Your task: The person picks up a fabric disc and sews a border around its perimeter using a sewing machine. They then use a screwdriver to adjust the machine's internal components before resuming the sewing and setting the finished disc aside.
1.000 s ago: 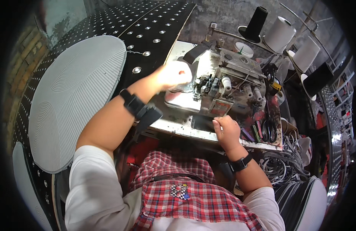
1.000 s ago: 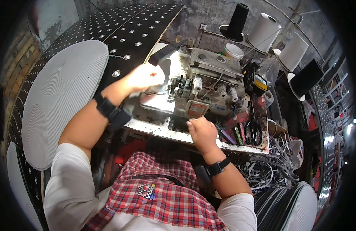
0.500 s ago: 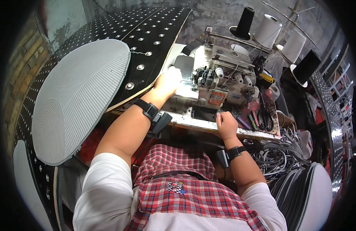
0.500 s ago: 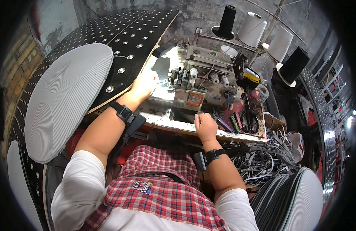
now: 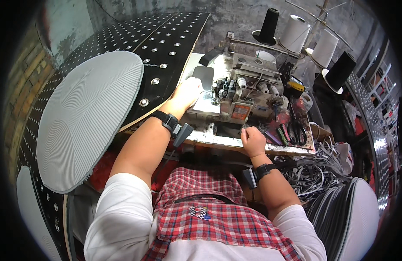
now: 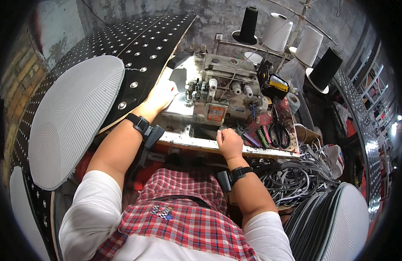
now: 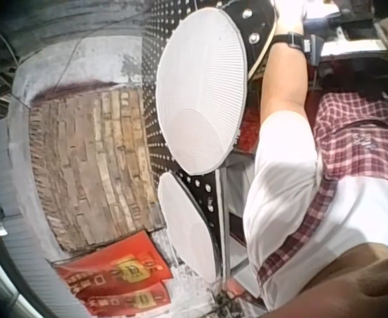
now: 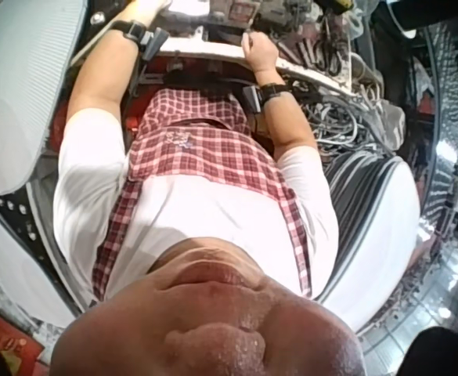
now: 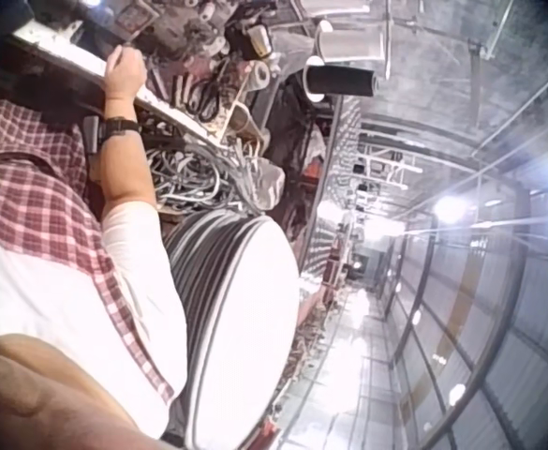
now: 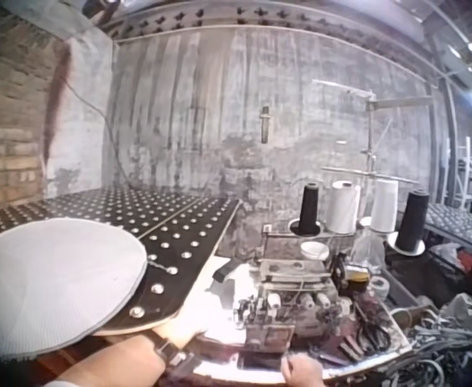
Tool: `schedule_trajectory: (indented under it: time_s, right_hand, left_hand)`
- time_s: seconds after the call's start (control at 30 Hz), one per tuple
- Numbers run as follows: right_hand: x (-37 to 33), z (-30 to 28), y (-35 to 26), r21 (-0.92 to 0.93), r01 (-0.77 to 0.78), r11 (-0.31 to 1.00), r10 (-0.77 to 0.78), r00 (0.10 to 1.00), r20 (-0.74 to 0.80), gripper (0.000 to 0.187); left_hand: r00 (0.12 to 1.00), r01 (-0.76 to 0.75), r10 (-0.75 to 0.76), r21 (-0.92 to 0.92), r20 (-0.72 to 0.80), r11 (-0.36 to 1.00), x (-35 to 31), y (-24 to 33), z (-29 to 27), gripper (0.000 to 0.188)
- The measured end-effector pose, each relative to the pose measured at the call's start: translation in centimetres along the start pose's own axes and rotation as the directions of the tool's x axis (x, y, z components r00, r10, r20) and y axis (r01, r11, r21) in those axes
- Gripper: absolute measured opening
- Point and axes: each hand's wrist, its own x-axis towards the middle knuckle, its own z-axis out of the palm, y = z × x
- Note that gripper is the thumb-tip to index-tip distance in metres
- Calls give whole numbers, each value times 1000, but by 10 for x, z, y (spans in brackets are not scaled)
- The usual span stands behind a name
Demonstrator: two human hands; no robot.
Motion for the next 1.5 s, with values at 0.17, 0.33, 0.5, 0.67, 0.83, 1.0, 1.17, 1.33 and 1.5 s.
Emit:
schedule_trajectory:
  time_s: [0.17, 0.33, 0.5, 0.67, 0.83, 1.0, 1.17, 1.33, 1.5]
  right_hand:
    - [0, 0, -1, 9, -2, 1000, 2, 1000, 17, 20]
    - [0, 1, 0, 12, -3, 1000, 3, 1000, 22, 21]
    - [1, 1, -1, -2, 7, 1000, -7, 1000, 24, 22]
    - [0, 1, 0, 2, -5, 1000, 5, 1000, 29, 22]
    - [1, 1, -1, 10, 0, 1000, -1, 1000, 21, 21]
    - [1, 2, 0, 15, 8, 1000, -8, 1000, 22, 21]
    - [1, 1, 0, 13, -2, 1000, 2, 999, 39, 21]
    - [1, 0, -1, 13, -12, 1000, 11, 999, 49, 21]
    - [1, 1, -2, 7, -13, 1000, 12, 998, 54, 21]
  left_hand:
    - [999, -20, 18, 65, 31, 998, 1, -2, 1, 17]
    - [998, 63, -64, -55, -9, 996, 5, -3, 5, 17]
    - [1000, 7, -6, 20, -29, 1000, 5, -4, 5, 17]
    - [1000, -27, 28, 88, -13, 996, 6, -1, 3, 17]
    - [995, -30, 43, 138, -89, 990, 6, -2, 5, 16]
    - [997, -31, 41, 130, -70, 991, 8, -3, 7, 17]
    - [998, -20, 29, 158, -55, 987, 9, 0, 5, 18]
    - [997, -36, 47, 190, -55, 981, 11, -3, 7, 18]
    - [995, -38, 56, 199, -86, 979, 14, -8, 15, 17]
